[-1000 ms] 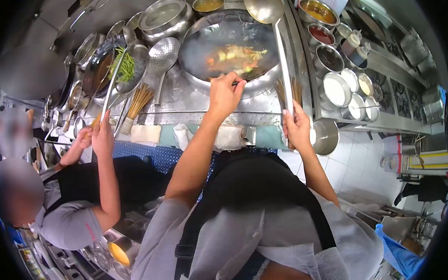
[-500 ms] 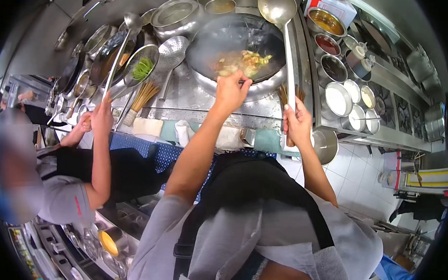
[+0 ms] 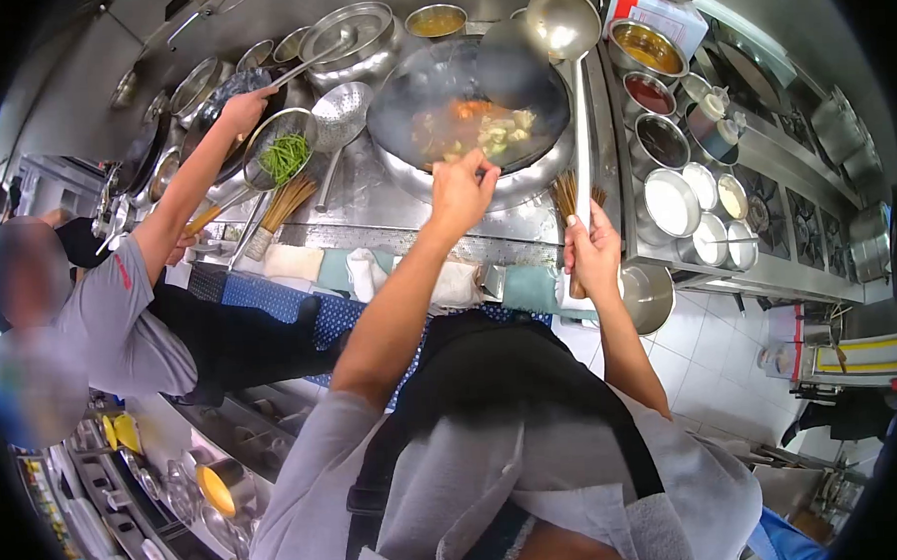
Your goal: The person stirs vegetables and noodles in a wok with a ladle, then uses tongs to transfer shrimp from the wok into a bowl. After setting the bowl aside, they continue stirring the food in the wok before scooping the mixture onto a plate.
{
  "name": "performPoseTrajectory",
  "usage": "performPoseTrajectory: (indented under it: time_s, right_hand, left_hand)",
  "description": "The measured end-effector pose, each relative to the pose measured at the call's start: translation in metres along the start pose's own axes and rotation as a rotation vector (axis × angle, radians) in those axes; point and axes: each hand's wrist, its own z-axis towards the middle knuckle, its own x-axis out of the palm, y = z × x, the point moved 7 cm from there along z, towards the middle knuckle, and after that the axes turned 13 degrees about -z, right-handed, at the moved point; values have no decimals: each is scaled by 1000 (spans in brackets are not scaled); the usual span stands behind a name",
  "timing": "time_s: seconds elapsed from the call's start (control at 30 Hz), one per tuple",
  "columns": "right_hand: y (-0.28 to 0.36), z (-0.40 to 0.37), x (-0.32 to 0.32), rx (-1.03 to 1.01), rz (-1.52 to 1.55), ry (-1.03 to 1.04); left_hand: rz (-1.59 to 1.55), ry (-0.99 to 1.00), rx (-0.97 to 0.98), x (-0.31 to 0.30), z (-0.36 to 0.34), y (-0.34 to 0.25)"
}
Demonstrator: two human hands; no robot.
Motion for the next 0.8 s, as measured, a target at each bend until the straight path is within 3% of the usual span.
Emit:
performPoseTrajectory:
  time_s: [0.07,0.1,0.2,0.27,0.4,0.5,0.6,0.67,0.73,0.8]
  right_hand:
    - [-6,0,3,5,12,19]
    - [-4,-3,1,-11,-19,8]
    - [-21,-16,-8,30,3,-37]
    - [-21,-21,-10,35,-45,-22]
    - [-21,-8,-4,100,-131,77]
    - [-8,-3,6,5,-258,163]
    - [-4,-8,-12,2,-395,289]
    - [22,-22,-29,141,-488,373]
    - [68,-24,-26,115,-731,490]
    - [73,-1,-17,-177,-1012,498]
  left_hand:
    - [-6,3,-7,13,-22,19]
    - [7,0,64,10,-43,14]
    - [44,145,-19,-6,-102,-15]
    - [97,105,120,-14,-84,-32]
    - [37,39,69,-1,-15,15]
    - [-7,97,14,15,11,63]
    - [-76,96,-7,12,16,67]
    - [-16,88,35,7,20,65]
    - [41,179,-96,20,19,78]
    - [90,142,-18,21,13,74]
